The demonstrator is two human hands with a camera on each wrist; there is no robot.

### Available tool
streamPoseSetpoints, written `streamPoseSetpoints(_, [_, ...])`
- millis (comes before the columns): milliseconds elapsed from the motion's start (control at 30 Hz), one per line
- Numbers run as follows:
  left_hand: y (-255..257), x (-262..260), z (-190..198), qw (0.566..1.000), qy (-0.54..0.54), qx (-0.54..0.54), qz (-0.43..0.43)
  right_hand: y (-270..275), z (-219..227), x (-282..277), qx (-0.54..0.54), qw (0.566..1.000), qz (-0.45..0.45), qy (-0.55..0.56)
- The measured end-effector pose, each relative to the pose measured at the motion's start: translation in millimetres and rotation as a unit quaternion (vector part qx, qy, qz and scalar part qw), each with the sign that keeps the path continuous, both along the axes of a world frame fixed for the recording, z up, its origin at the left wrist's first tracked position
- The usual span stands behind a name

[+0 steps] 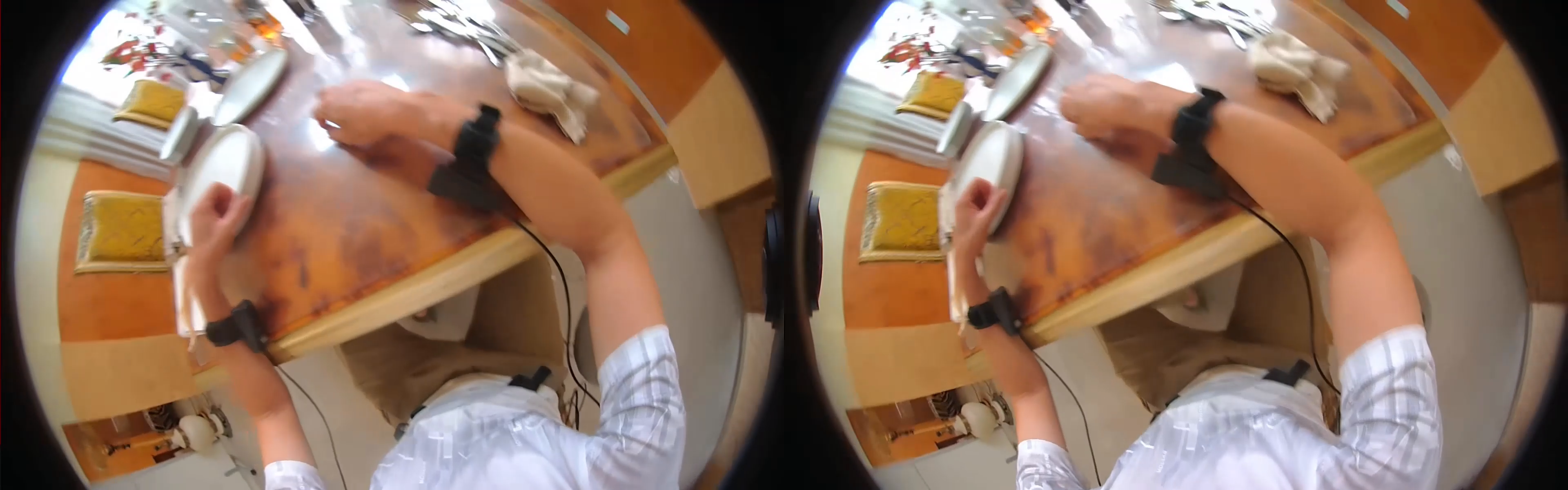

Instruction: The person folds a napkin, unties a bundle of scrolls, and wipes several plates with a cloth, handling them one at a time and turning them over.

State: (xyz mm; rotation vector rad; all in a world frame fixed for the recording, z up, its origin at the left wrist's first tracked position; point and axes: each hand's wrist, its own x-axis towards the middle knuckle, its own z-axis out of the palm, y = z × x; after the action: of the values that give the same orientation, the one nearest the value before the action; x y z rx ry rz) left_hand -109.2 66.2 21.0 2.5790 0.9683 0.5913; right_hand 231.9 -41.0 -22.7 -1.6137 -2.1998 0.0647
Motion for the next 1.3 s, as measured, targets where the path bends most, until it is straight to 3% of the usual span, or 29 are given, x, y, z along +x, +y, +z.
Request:
streamPoseSetpoints(33, [-10.4,3.6,4.3,1.0,0.008,0.023,0.014,-10.2,13.6,-7.6,-0.061,0.997,-0.035,-0.037])
streamPoseSetpoints(100, [-25.0,8.1,12.2,0.999,0.008,0.021,0.034,-24.2,18.5,-6.1,-0.016,1.0,-0.012,0.001])
streamPoseSetpoints(233, [-37.0,14.4,18.2,0.998,-0.001,0.043,0.043,-28.4,29.6,-10.1,-0.045,0.998,-0.028,0.015])
streamPoseSetpoints(367, [-40.0,13.7,16.5,0.998,-0.04,0.029,0.039,-30.1,25.6,-11.3,-0.001,0.998,-0.019,0.067])
streamPoseSetpoints(500, [-49.6,18.1,29.4,0.997,-0.006,0.015,0.074,-13.9,41.5,-14.8,0.018,0.998,-0.012,0.056])
streamPoseSetpoints(667, [-49.3,19.9,26.3,0.996,-0.002,0.061,0.06,-33.6,35.9,-19.8,0.035,0.996,-0.023,0.078])
streamPoseSetpoints(1300, [-51.7,8.1,47.7,0.997,-0.021,-0.044,0.062,-25.3,48.6,-10.8,0.009,0.987,-0.021,0.156])
